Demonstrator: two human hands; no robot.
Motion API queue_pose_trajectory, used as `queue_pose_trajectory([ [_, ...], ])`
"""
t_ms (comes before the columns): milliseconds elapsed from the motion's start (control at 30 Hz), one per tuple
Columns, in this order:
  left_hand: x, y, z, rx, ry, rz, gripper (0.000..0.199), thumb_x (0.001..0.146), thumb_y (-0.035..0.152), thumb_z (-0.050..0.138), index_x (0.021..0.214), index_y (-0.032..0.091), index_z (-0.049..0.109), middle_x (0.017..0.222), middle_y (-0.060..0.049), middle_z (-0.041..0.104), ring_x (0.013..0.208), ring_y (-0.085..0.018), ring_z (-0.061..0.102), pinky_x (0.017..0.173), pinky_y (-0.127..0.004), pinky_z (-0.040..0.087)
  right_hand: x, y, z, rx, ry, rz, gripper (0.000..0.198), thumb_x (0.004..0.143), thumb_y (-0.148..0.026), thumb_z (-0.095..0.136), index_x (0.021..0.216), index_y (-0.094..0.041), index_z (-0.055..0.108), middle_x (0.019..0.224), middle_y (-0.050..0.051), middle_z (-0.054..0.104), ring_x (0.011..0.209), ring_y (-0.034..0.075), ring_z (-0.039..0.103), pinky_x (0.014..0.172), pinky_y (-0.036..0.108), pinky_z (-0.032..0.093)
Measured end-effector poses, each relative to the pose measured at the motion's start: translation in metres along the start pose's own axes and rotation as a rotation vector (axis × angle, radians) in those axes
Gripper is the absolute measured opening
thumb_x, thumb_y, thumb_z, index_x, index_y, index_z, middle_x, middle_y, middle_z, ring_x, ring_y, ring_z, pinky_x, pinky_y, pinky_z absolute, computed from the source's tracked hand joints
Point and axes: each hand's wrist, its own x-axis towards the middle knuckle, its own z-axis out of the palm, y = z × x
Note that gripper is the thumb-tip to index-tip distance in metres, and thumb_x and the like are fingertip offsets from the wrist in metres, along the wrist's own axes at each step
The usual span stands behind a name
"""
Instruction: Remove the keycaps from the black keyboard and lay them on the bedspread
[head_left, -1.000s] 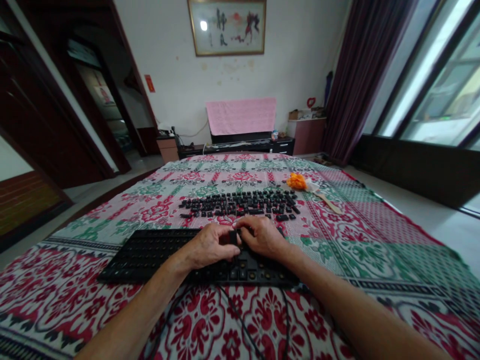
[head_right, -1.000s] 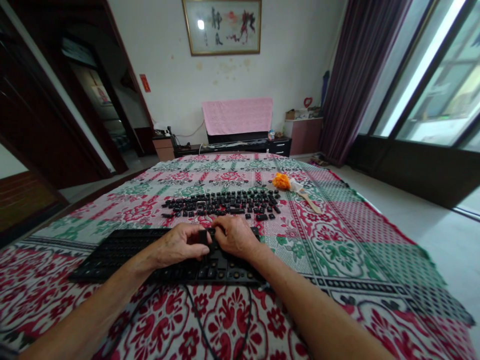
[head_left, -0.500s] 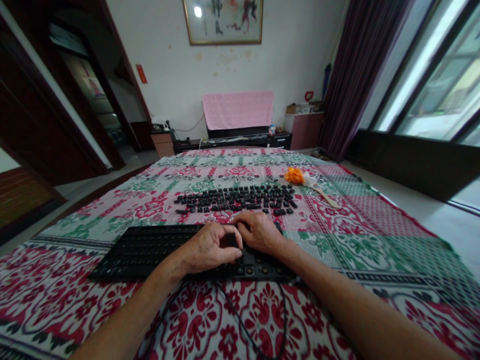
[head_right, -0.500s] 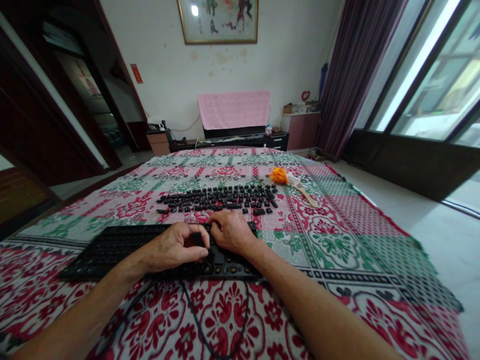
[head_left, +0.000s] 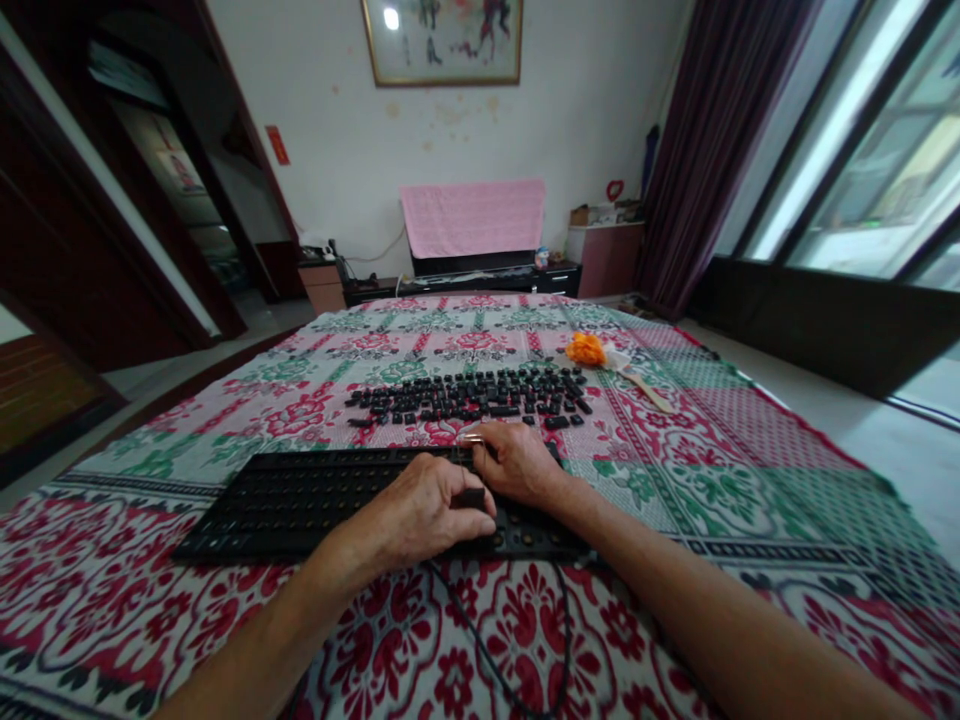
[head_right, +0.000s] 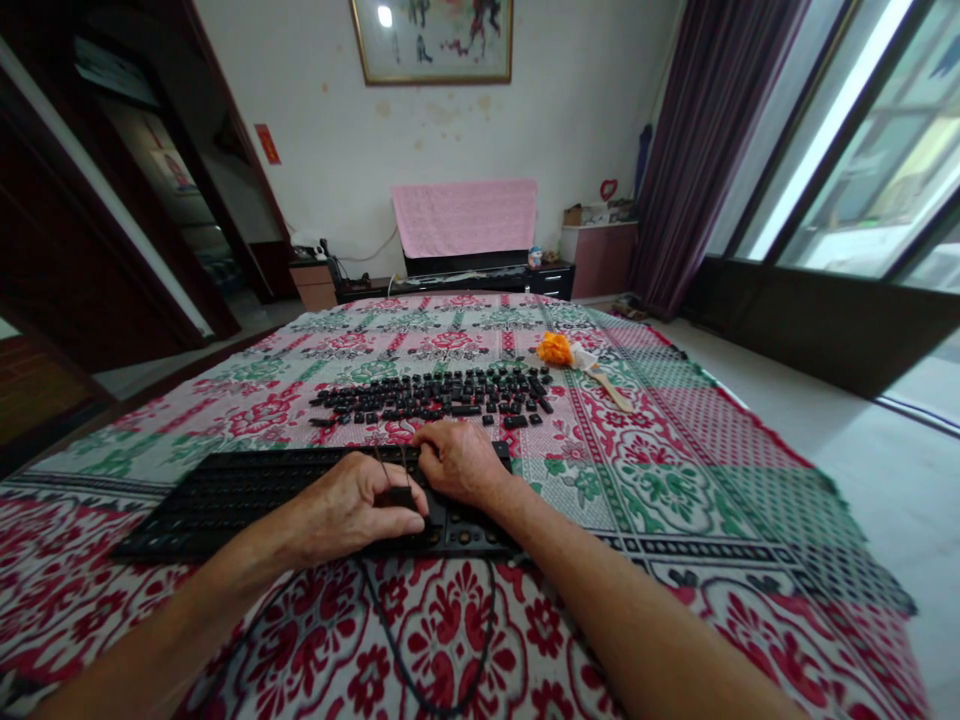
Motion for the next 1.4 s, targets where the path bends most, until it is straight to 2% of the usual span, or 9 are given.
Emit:
queue_pose_trajectory([
  [200,0.0,0.002,0.002,0.029,0.075,-0.028,0.017,0.068,0.028,0.055,0.067,0.018,0.068,0.05,0.006,0.054,0.048,-0.007,0.047,0.046,-0.015,0.029,0.0,0.0,0.001,0.022,-0.004,-0.007,0.026,0.075,-0.013,0.043,0.089,-0.019,0.064,0.083,0.003,0.066,0.075,0.012,0.058,0.069,0.022,0.04],
  [367,0.0,-0.001,0.009,-0.043,0.091,-0.124,0.017,0.067,0.029,0.054,0.067,0.017,0.066,0.052,0.004,0.057,0.046,-0.008,0.048,0.045,-0.017,0.03,-0.001,-0.001,0.0,0.023,-0.009,0.007,0.025,0.075,-0.013,0.043,0.086,-0.017,0.064,0.08,0.003,0.066,0.07,0.012,0.058,0.065,0.021,0.04],
  [767,0.006,0.007,0.028,0.188,0.358,-0.248,0.009,0.06,0.016,0.051,0.062,0.019,0.059,0.05,0.003,0.053,0.046,-0.009,0.043,0.049,-0.021,0.026,-0.001,-0.003,-0.002,0.003,-0.02,0.016,0.026,0.076,-0.013,0.043,0.088,-0.019,0.065,0.079,0.003,0.065,0.07,0.013,0.058,0.064,0.021,0.04],
  [1267,0.006,0.012,0.031,0.11,0.384,-0.251,0.01,0.055,0.012,0.047,0.059,0.019,0.054,0.048,0.004,0.048,0.048,-0.01,0.042,0.049,-0.02,0.027,-0.001,-0.008,-0.006,-0.018,-0.09,0.056,0.021,0.075,-0.015,0.044,0.084,-0.018,0.063,0.081,0.004,0.063,0.07,0.012,0.056,0.061,0.021,0.037],
  [1400,0.009,0.007,0.032,-0.01,0.381,-0.256,0.011,0.055,0.011,0.046,0.059,0.019,0.053,0.048,0.004,0.049,0.047,-0.01,0.046,0.046,-0.019,0.028,-0.002,-0.008,-0.004,-0.031,-0.094,0.062,0.022,0.076,-0.017,0.044,0.087,-0.019,0.063,0.082,0.005,0.063,0.07,0.013,0.055,0.06,0.022,0.036],
])
